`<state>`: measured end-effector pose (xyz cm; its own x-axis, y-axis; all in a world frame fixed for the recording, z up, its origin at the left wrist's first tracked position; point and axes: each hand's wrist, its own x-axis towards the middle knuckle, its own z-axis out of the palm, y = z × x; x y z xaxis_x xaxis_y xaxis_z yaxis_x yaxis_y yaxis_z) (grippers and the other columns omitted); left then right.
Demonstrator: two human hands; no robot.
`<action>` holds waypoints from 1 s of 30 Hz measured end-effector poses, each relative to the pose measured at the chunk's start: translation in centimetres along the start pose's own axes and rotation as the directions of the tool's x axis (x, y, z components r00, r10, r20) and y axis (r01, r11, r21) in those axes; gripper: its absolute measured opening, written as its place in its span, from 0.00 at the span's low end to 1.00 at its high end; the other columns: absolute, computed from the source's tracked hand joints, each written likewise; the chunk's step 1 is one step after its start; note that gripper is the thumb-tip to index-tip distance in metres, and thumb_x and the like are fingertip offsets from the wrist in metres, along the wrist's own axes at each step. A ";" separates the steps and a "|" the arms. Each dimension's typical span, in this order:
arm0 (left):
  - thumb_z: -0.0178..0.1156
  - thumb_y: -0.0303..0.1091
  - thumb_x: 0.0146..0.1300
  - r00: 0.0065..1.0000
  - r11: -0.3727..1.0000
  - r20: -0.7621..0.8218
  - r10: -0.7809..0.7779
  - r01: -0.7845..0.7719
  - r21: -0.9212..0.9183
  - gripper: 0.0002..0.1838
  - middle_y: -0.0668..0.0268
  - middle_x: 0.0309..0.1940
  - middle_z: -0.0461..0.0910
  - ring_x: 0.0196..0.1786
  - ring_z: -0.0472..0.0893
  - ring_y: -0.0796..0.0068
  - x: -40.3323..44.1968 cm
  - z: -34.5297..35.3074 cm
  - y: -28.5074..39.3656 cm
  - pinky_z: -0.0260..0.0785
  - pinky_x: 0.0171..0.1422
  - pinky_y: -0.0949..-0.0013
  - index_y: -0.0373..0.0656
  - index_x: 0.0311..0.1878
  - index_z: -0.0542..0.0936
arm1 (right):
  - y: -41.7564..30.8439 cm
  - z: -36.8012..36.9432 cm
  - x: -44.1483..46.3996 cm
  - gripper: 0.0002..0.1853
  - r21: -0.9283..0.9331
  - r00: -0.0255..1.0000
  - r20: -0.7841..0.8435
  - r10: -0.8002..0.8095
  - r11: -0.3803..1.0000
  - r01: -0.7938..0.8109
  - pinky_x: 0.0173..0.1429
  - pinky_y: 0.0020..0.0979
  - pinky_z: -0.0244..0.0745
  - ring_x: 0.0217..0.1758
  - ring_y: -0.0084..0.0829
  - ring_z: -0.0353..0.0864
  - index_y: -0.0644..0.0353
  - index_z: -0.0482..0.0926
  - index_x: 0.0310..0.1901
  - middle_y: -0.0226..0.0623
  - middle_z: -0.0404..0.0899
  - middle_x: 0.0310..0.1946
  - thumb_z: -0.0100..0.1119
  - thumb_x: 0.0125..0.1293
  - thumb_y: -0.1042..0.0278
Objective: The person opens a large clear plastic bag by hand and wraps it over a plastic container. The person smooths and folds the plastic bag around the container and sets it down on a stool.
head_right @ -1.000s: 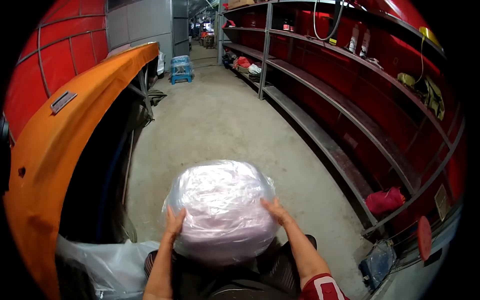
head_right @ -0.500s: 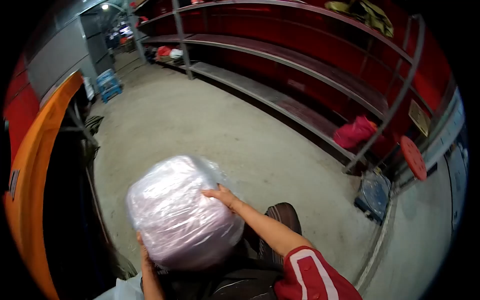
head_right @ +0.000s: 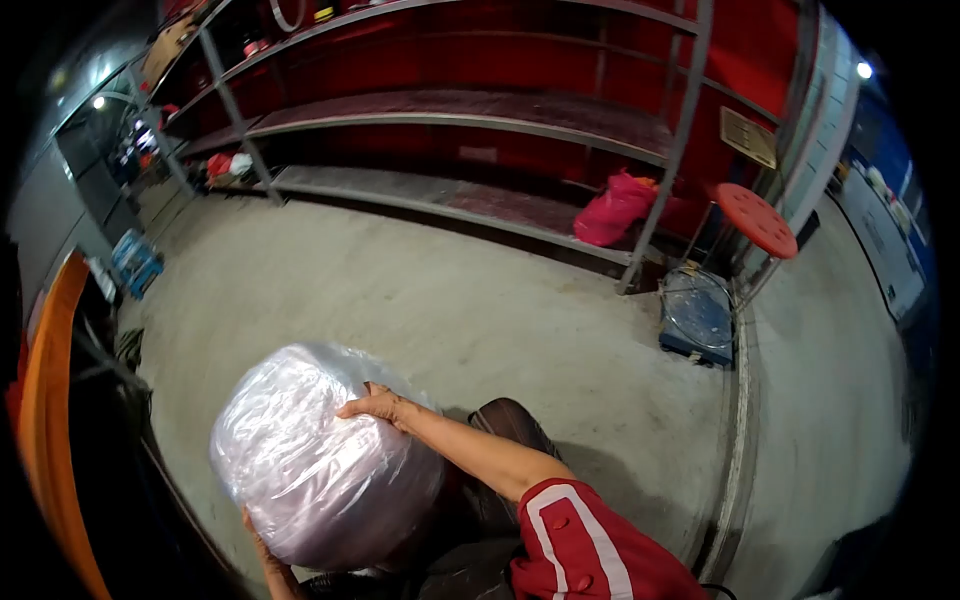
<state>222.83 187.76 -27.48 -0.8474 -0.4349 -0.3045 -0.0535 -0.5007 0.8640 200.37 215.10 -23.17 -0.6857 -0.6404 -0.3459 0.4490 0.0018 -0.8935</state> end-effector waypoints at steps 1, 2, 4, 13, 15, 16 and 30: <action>0.44 0.59 0.58 0.999 1.000 0.039 -0.014 0.014 0.011 0.35 0.58 0.54 0.67 0.53 0.70 0.64 1.1 0.8 0.2 0.65 0.55 0.63 0.40 0.59 0.61 | -0.8 -0.7 -0.6 0.54 -0.004 0.999 0.044 -0.019 1.000 0.019 0.63 0.35 0.55 0.62 0.37 0.57 0.65 0.48 0.63 0.49 0.58 0.58 0.70 0.36 0.52; 0.44 0.59 0.58 0.997 0.999 0.068 -0.034 0.032 0.036 0.35 0.58 0.54 0.67 0.53 0.70 0.64 2.6 3.0 0.8 0.65 0.55 0.63 0.40 0.59 0.61 | -1.8 -2.7 -0.8 0.54 0.012 0.999 0.016 -0.036 0.999 0.035 0.63 0.35 0.55 0.62 0.37 0.57 0.65 0.48 0.63 0.49 0.58 0.58 0.70 0.36 0.52; 0.44 0.58 0.58 0.987 0.994 0.142 -0.076 0.064 0.089 0.34 0.58 0.54 0.67 0.54 0.70 0.64 5.4 8.7 1.4 0.65 0.55 0.63 0.40 0.59 0.61 | -5.5 -7.4 -2.5 0.53 -0.029 0.991 -0.115 -0.075 0.997 0.072 0.62 0.35 0.57 0.61 0.37 0.58 0.67 0.50 0.61 0.50 0.59 0.56 0.70 0.35 0.52; 0.48 0.57 0.56 0.786 0.938 0.534 -0.310 0.160 0.309 0.36 0.57 0.51 0.70 0.50 0.73 0.65 14.8 39.0 -2.6 0.66 0.54 0.65 0.38 0.59 0.62 | -7.5 -28.8 -14.0 0.42 0.166 0.649 -0.753 -0.107 0.923 0.346 0.44 0.31 0.73 0.43 0.34 0.74 0.66 0.59 0.56 0.45 0.71 0.43 0.70 0.37 0.65; 0.51 0.56 0.54 0.755 0.910 0.543 -0.367 0.170 0.379 0.35 0.56 0.49 0.71 0.48 0.74 0.65 16.5 44.3 -5.0 0.68 0.53 0.65 0.37 0.57 0.63 | -8.3 -30.0 -18.7 0.45 0.206 0.622 -0.775 -0.113 0.885 0.417 0.45 0.31 0.73 0.45 0.34 0.74 0.66 0.57 0.57 0.47 0.70 0.45 0.70 0.36 0.62; 0.52 0.55 0.54 0.741 0.898 0.549 -0.386 0.168 0.406 0.34 0.56 0.48 0.72 0.47 0.75 0.65 17.1 46.6 -6.4 0.68 0.52 0.65 0.37 0.56 0.64 | -8.7 -30.4 -20.9 0.50 0.238 0.646 -0.751 -0.138 0.856 0.459 0.48 0.31 0.71 0.49 0.35 0.72 0.68 0.53 0.60 0.50 0.67 0.49 0.71 0.34 0.59; 0.65 0.55 0.42 0.878 0.723 0.377 -0.295 -0.052 0.689 0.51 0.45 0.56 0.61 0.55 0.69 0.58 17.1 57.3 -15.9 0.65 0.55 0.63 0.31 0.61 0.54 | -3.5 -35.0 -25.7 0.47 0.315 0.383 -0.915 0.125 0.815 0.487 0.51 0.37 0.68 0.50 0.40 0.70 0.64 0.58 0.59 0.47 0.68 0.47 0.68 0.37 0.52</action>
<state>178.92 231.16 -23.41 -0.9272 0.0478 -0.3715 -0.3583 0.1759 0.9169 196.30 258.43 -21.17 -0.7310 0.4581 -0.5058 0.2119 -0.5522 -0.8064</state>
